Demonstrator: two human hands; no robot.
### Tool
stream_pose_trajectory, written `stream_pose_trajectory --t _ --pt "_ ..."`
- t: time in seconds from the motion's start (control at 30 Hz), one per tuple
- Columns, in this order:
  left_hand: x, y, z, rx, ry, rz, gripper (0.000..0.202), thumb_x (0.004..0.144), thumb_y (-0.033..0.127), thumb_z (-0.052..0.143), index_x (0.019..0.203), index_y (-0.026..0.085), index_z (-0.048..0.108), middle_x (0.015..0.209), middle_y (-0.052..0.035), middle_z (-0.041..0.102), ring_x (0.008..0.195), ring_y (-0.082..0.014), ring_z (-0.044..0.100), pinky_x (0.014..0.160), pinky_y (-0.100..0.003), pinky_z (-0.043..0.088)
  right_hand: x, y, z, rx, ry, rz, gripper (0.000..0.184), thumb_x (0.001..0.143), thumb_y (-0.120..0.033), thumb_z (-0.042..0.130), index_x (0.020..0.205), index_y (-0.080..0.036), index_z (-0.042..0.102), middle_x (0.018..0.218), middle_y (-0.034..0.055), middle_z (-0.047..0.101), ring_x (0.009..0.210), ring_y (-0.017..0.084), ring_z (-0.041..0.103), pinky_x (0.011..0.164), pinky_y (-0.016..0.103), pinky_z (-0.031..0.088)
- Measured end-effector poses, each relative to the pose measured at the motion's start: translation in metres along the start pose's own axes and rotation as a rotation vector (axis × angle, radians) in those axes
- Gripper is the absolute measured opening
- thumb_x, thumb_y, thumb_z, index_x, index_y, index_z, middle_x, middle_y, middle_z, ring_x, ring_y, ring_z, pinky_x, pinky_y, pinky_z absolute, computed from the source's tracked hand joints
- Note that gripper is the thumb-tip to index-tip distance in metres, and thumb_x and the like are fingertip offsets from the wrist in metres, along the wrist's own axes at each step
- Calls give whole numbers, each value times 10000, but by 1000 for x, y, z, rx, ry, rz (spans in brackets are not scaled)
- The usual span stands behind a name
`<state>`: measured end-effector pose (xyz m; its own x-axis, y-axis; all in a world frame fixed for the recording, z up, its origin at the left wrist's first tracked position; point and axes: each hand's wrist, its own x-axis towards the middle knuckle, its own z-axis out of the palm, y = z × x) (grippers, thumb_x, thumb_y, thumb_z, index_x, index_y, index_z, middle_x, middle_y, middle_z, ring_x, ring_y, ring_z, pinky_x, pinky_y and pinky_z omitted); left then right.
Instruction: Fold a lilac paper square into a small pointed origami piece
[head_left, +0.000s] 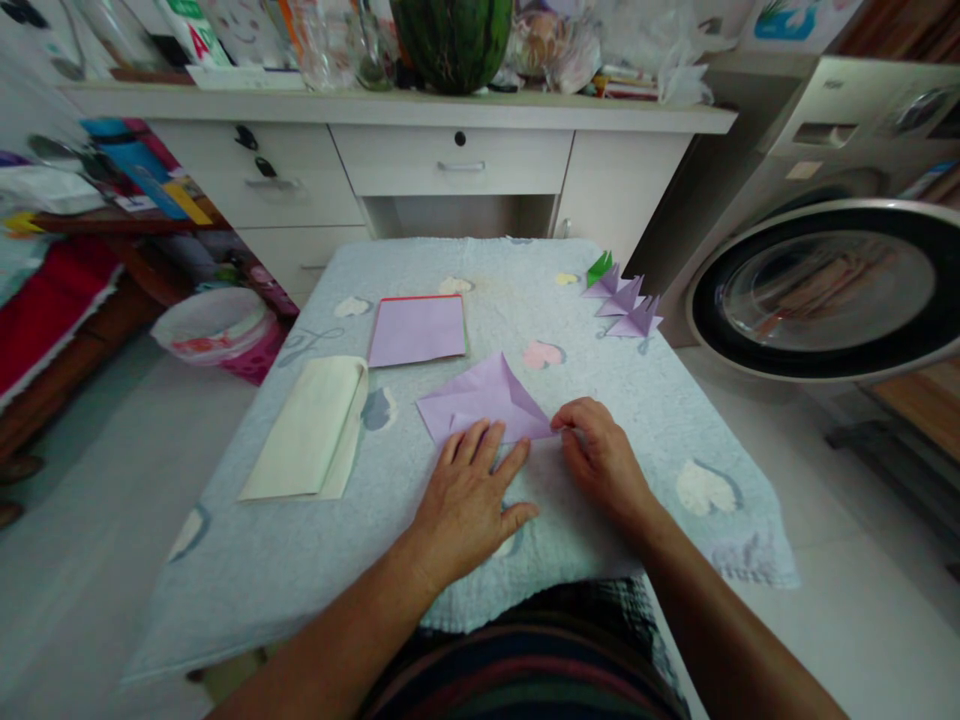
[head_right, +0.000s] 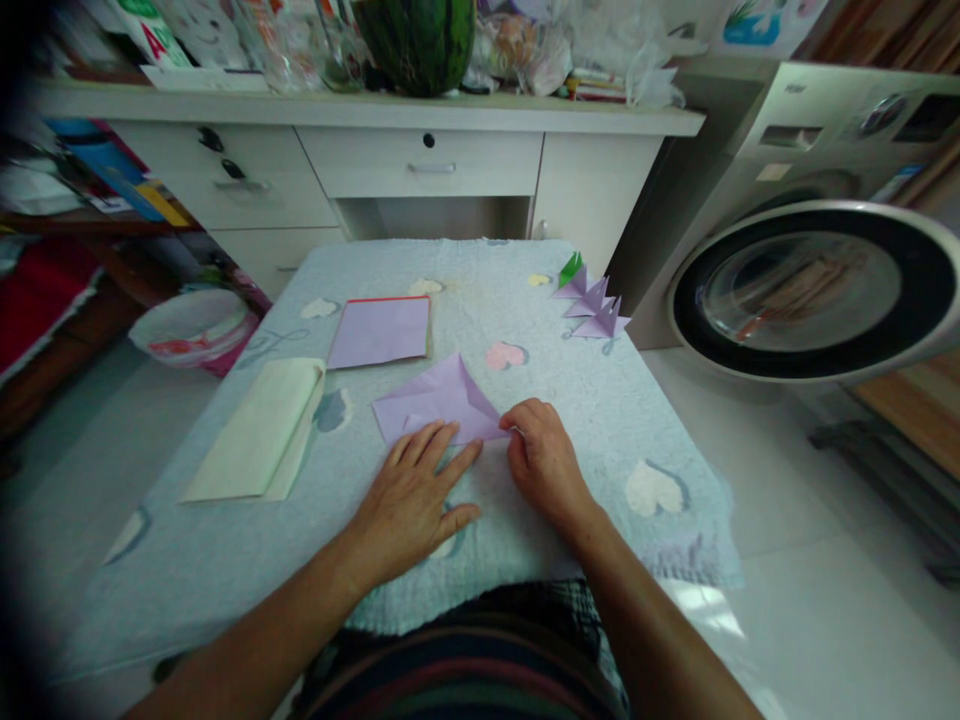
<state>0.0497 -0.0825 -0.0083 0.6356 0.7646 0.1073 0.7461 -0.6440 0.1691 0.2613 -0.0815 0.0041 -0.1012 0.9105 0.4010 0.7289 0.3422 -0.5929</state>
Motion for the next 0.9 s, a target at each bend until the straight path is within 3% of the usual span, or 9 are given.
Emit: stream_pose_trajectory --t 0.1,0.27,0.47,0.63,0.77,0.9 --pt "0 0 1 -2 -2 1 670 872 635 491 1443 296 402 1507 -128 390 1397 -343 315 1123 -526 261 -4 8 2 -89 1 91 170 791 -88 493 897 -189 578 909 78 580 906 242 526 837 404 431" --pt "-1 0 2 0 3 -2 664 879 629 485 1445 293 400 1515 -130 382 1397 -342 315 1125 -530 249 -5 18 9 -175 -56 114 91 822 -189 570 906 -191 604 939 92 576 918 256 531 851 419 437" --pt "0 0 3 -4 20 9 688 862 619 525 1451 291 386 1509 -128 387 1392 -344 317 1122 -531 251 1 19 20 -351 -40 153 153 816 -299 639 901 -175 614 896 99 575 841 260 516 805 417 431" --pt "0 1 1 -7 18 5 658 868 624 510 1430 296 415 1501 -128 394 1393 -344 318 1119 -538 257 1 3 16 -243 15 55 142 832 -129 526 939 -178 605 960 103 600 919 262 521 848 420 431" --pt "0 1 0 -7 21 4 657 860 635 513 1415 292 436 1501 -129 396 1392 -340 323 1123 -535 259 -5 -8 14 -32 -126 -158 350 794 -9 414 1032 -182 603 1000 90 651 974 228 565 878 390 459" --pt "-1 0 2 0 17 6 662 865 647 490 1411 276 439 1511 -131 392 1403 -333 319 1127 -524 263 -11 -6 21 -90 -169 -194 442 743 16 414 1089 -163 621 1048 100 687 1004 232 587 895 403 458"
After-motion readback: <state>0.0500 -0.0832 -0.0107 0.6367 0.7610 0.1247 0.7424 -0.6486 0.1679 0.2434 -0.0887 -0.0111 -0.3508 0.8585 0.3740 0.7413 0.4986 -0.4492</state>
